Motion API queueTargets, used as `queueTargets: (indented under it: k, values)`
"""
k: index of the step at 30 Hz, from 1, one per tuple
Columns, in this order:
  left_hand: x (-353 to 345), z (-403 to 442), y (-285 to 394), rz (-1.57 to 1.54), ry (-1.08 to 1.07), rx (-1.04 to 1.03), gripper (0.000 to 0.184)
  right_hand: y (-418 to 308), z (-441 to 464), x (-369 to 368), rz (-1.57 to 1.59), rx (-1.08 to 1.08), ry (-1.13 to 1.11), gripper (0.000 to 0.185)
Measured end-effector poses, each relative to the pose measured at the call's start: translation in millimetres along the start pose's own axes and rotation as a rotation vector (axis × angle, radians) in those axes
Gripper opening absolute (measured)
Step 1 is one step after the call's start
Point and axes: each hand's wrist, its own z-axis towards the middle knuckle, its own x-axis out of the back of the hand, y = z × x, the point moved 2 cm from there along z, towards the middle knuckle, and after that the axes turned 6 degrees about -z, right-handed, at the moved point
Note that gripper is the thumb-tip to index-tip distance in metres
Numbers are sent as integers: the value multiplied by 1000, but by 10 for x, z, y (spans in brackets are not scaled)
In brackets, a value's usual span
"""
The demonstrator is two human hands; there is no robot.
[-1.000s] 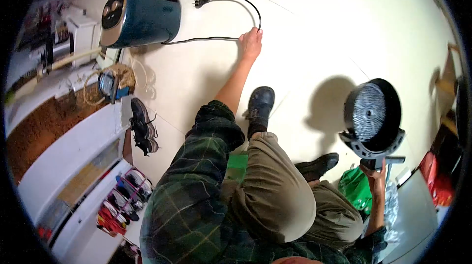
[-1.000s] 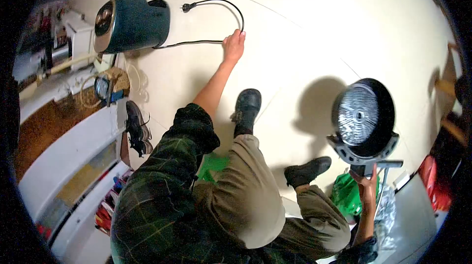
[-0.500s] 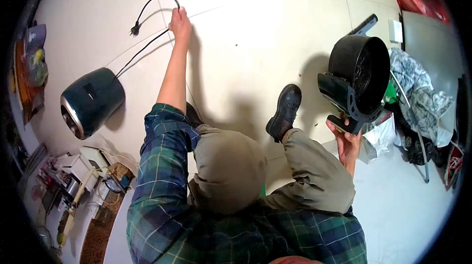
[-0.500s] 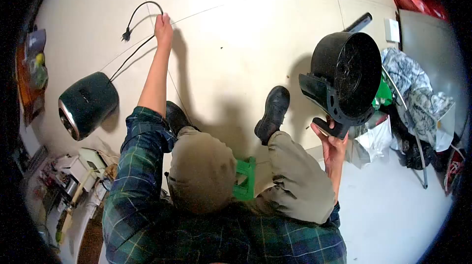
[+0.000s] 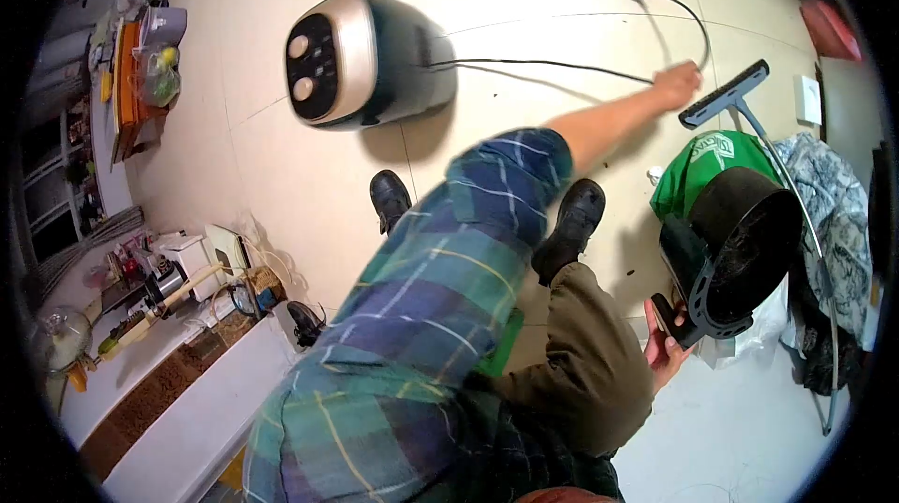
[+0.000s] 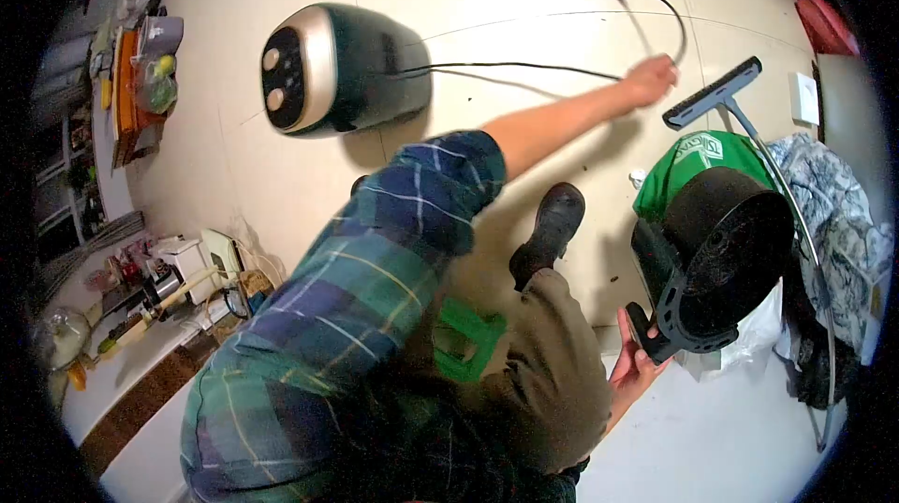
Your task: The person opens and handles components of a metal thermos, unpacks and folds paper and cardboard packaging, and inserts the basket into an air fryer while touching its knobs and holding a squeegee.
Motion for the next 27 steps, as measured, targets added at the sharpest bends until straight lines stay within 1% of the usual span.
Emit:
queueTargets:
  k: [1, 2, 3, 4, 5, 6, 7, 9, 11, 12, 13, 14, 15, 16, 17, 18, 19, 20, 22, 23, 24, 26, 27]
  values:
    - [-352, -35, 40, -4, 9, -32, 25, -44, -32, 133, 14, -2, 19, 71]
    - [-604, -194, 158, -166, -66, 66, 25, -114, -44, 190, 17, 14, 27, 71]
    - [-861, -383, 210, -208, -114, 11, 25, -204, -72, 236, 10, 36, 0, 73]
    - [-945, -736, 438, -386, -247, 210, 24, -280, -111, 294, 2, 57, -21, 76]
    - [-1107, -1048, 473, -530, -311, 269, 24, -374, -129, 319, 2, 77, -7, 76]
    - [-1243, -1379, 477, -629, -381, 300, 24, -496, -182, 291, -16, 129, 5, 69]
    - [-1236, -1709, 542, -664, -442, 297, 22, -577, -251, 278, -33, 175, 16, 62]
    - [-1252, -2255, 428, -897, -513, 393, 21, -671, -320, 368, -35, 195, 18, 61]
    - [-883, -2642, 316, -774, -454, 495, 18, -725, -368, 365, -30, 221, 11, 61]
    - [-715, -2870, 124, -799, -318, 654, 16, -733, -383, 328, -30, 229, 9, 61]
    - [-478, -3052, -160, -788, -266, 650, 8, -723, -381, 261, -20, 224, 0, 62]
    - [-209, -3221, -288, -681, -246, 621, 7, -736, -410, 233, -12, 219, -13, 63]
    - [-1, -3434, -541, -819, -197, 650, 10, -723, -422, 236, -4, 197, -46, 67]
    - [209, -3568, -637, -483, -6, 424, 15, -723, -420, 195, -9, 202, -60, 67]
    - [556, -3721, -381, -258, 48, 368, 19, -727, -434, 129, -4, 196, -64, 76]
    - [816, -3997, -682, -86, 77, 402, 21, -726, -443, 82, 2, 188, -65, 84]
    - [1093, -4295, -849, -29, 117, 370, 21, -728, -460, 40, 11, 170, -69, 84]
    - [1383, -4516, -648, 226, 166, 402, 25, -641, -442, 197, 12, 154, -38, 84]
    - [1810, -4730, -572, 358, 283, 434, 27, -608, -420, 140, 74, 160, -86, 85]
    - [1917, -4853, -527, 466, 228, 463, 27, -640, -452, -22, 92, 159, -101, 85]
    - [2043, -4936, -489, 580, 176, 487, 28, -608, -417, -29, 78, 147, -108, 85]
    - [2335, -5190, -294, 851, 137, 614, 28, -653, -435, -223, 67, 151, -200, 84]
    - [2590, -5259, -324, 932, 156, 664, 28, -638, -440, -276, 69, 151, -198, 84]
